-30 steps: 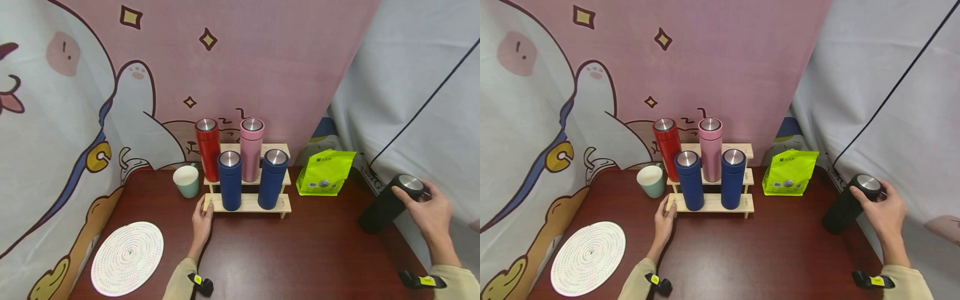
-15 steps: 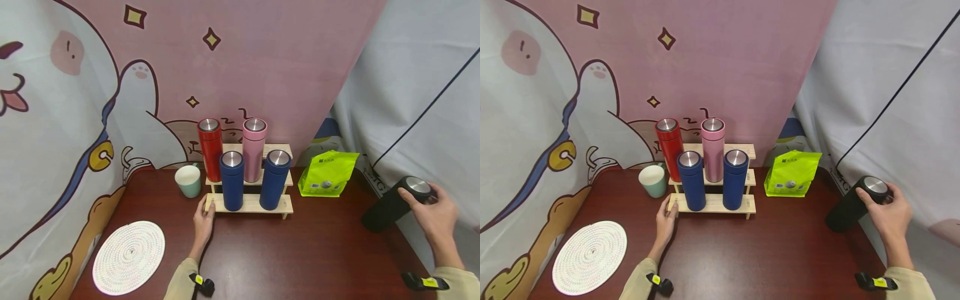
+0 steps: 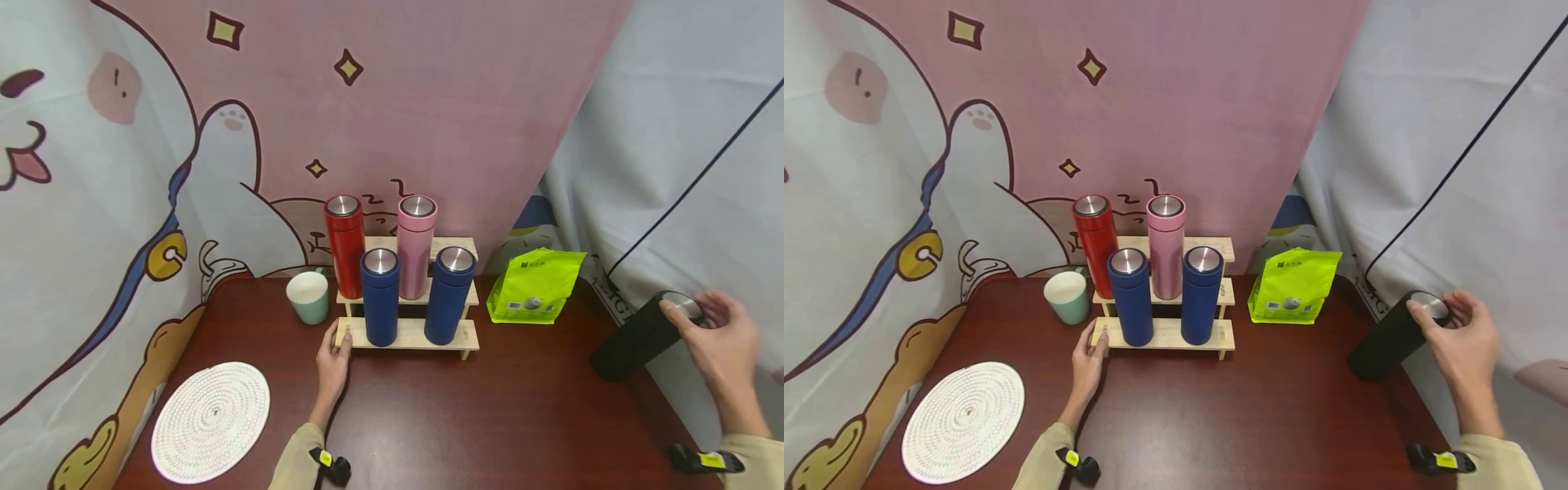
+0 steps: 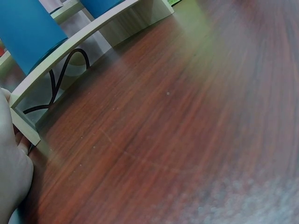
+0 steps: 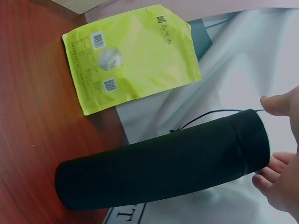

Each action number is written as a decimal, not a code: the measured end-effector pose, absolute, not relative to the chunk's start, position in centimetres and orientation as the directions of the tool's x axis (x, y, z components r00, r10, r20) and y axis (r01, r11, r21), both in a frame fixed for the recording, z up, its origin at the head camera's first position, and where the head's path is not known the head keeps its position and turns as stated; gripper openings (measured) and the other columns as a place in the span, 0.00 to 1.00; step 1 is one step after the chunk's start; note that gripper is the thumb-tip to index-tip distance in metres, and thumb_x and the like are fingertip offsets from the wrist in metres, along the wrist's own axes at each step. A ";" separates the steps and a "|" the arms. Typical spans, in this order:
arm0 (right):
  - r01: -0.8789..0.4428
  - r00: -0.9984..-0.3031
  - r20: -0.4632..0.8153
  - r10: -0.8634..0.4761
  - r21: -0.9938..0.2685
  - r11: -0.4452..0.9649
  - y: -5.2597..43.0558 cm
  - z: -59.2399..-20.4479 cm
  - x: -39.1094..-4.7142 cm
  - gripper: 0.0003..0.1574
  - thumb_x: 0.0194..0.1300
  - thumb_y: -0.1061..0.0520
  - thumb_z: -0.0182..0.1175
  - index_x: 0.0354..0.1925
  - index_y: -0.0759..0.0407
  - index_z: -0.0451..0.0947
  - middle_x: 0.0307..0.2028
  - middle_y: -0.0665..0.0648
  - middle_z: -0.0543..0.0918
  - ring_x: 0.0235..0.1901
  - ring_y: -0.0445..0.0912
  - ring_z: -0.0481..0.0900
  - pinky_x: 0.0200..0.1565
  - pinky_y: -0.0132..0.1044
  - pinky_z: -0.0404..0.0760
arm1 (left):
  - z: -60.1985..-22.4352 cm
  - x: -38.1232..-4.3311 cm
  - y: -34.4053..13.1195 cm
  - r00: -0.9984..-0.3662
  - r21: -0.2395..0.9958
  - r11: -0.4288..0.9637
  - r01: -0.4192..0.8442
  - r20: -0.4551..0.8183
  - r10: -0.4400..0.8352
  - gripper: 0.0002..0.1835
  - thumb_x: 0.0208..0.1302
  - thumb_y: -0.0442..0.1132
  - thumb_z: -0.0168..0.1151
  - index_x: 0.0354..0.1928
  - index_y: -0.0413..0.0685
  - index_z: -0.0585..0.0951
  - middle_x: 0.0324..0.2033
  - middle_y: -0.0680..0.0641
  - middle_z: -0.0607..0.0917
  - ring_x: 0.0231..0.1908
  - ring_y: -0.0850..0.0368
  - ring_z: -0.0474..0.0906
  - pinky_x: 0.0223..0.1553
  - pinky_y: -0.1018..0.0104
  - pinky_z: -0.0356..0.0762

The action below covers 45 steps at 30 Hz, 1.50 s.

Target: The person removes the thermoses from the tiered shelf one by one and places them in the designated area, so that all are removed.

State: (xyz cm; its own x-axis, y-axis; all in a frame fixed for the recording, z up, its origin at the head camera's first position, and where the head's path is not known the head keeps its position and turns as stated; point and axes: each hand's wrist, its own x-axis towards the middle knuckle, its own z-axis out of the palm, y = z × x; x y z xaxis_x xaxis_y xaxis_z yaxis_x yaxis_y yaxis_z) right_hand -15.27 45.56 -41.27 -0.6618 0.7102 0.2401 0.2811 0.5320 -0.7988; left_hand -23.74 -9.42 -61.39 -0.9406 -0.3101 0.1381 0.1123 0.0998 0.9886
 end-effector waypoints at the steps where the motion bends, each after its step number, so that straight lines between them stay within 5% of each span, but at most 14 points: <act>1: 0.274 -0.654 0.247 0.715 -0.803 0.529 45.5 -41.0 -15.4 0.45 0.63 0.47 0.69 0.74 0.51 0.65 0.61 0.38 0.73 0.63 0.28 0.67 0.70 0.26 0.61 | -61.4 -23.8 -9.4 -0.940 0.988 0.098 0.116 0.141 -0.312 0.28 0.73 0.40 0.62 0.72 0.48 0.72 0.66 0.40 0.78 0.32 0.65 0.75 0.35 0.73 0.74; 5: 0.288 -0.676 0.251 0.693 -0.776 0.561 45.1 -39.9 -15.9 0.47 0.64 0.45 0.68 0.76 0.51 0.62 0.70 0.50 0.72 0.71 0.38 0.66 0.73 0.33 0.60 | -61.4 -23.7 -9.4 -0.941 0.988 0.110 0.110 0.140 -0.310 0.27 0.73 0.41 0.62 0.72 0.48 0.72 0.65 0.42 0.79 0.33 0.66 0.75 0.37 0.74 0.74; 8: 0.293 -0.720 0.263 0.643 -0.724 0.624 44.8 -39.0 -16.3 0.49 0.67 0.44 0.65 0.78 0.56 0.58 0.75 0.62 0.65 0.75 0.55 0.61 0.76 0.44 0.58 | -61.3 -23.7 -9.4 -0.943 0.988 0.115 0.102 0.132 -0.304 0.27 0.73 0.42 0.62 0.72 0.49 0.72 0.65 0.43 0.79 0.35 0.66 0.76 0.39 0.74 0.74; 12: 0.249 -0.749 0.308 0.587 -0.691 0.679 43.9 -37.9 -17.1 0.49 0.68 0.44 0.64 0.78 0.58 0.57 0.74 0.65 0.65 0.74 0.60 0.61 0.76 0.49 0.57 | -61.2 -23.6 -9.4 -0.943 0.988 0.116 0.104 0.135 -0.306 0.27 0.73 0.43 0.62 0.72 0.48 0.72 0.65 0.43 0.80 0.37 0.64 0.76 0.40 0.73 0.74; 21: 0.124 -0.741 0.370 0.560 -0.744 0.656 41.4 -36.4 -19.0 0.43 0.66 0.44 0.67 0.75 0.47 0.65 0.70 0.55 0.74 0.69 0.37 0.69 0.70 0.28 0.63 | -61.4 -23.6 -9.3 -0.943 0.988 0.105 0.109 0.137 -0.304 0.27 0.73 0.42 0.61 0.72 0.48 0.72 0.63 0.42 0.81 0.40 0.65 0.77 0.42 0.74 0.74; 34: -0.069 -0.725 0.466 0.508 -0.782 0.619 37.4 -35.3 -21.7 0.39 0.67 0.45 0.66 0.71 0.54 0.69 0.66 0.59 0.77 0.66 0.42 0.74 0.70 0.31 0.66 | -60.7 -23.7 -9.5 -0.939 0.988 0.112 0.108 0.138 -0.316 0.27 0.73 0.39 0.62 0.71 0.46 0.72 0.66 0.42 0.78 0.54 0.56 0.77 0.45 0.76 0.73; 38: -0.098 -0.733 0.466 0.496 -0.793 0.601 36.5 -35.0 -22.3 0.38 0.68 0.45 0.65 0.71 0.53 0.68 0.67 0.59 0.76 0.67 0.43 0.73 0.71 0.32 0.65 | -58.3 -22.7 -9.4 -0.949 0.988 0.117 0.100 0.130 -0.287 0.26 0.73 0.36 0.60 0.71 0.41 0.72 0.66 0.38 0.78 0.46 0.58 0.79 0.43 0.75 0.75; 42: -0.129 -0.733 0.478 0.483 -0.796 0.592 35.5 -34.5 -23.1 0.39 0.67 0.45 0.66 0.71 0.52 0.69 0.67 0.59 0.77 0.66 0.44 0.74 0.70 0.33 0.66 | -59.7 -23.0 -9.4 -0.947 0.990 0.103 0.096 0.123 -0.296 0.27 0.73 0.40 0.61 0.72 0.46 0.72 0.66 0.41 0.78 0.43 0.63 0.78 0.43 0.75 0.74; 45: -0.142 -0.734 0.481 0.479 -0.799 0.585 35.0 -34.3 -23.6 0.39 0.66 0.46 0.67 0.71 0.52 0.69 0.66 0.59 0.77 0.66 0.44 0.74 0.70 0.33 0.67 | -61.5 -23.7 -9.4 -0.943 0.991 0.096 0.093 0.119 -0.310 0.27 0.73 0.43 0.61 0.72 0.51 0.72 0.67 0.45 0.78 0.52 0.58 0.78 0.48 0.75 0.74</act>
State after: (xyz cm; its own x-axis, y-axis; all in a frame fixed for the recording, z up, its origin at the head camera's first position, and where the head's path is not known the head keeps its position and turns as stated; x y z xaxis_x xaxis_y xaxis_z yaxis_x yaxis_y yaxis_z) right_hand -23.55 34.97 -34.28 -0.7344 0.4787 0.4811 -0.1419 0.5848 -0.7986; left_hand -23.74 -9.41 -61.50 -0.9435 -0.3095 0.1185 0.0929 0.0964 0.9910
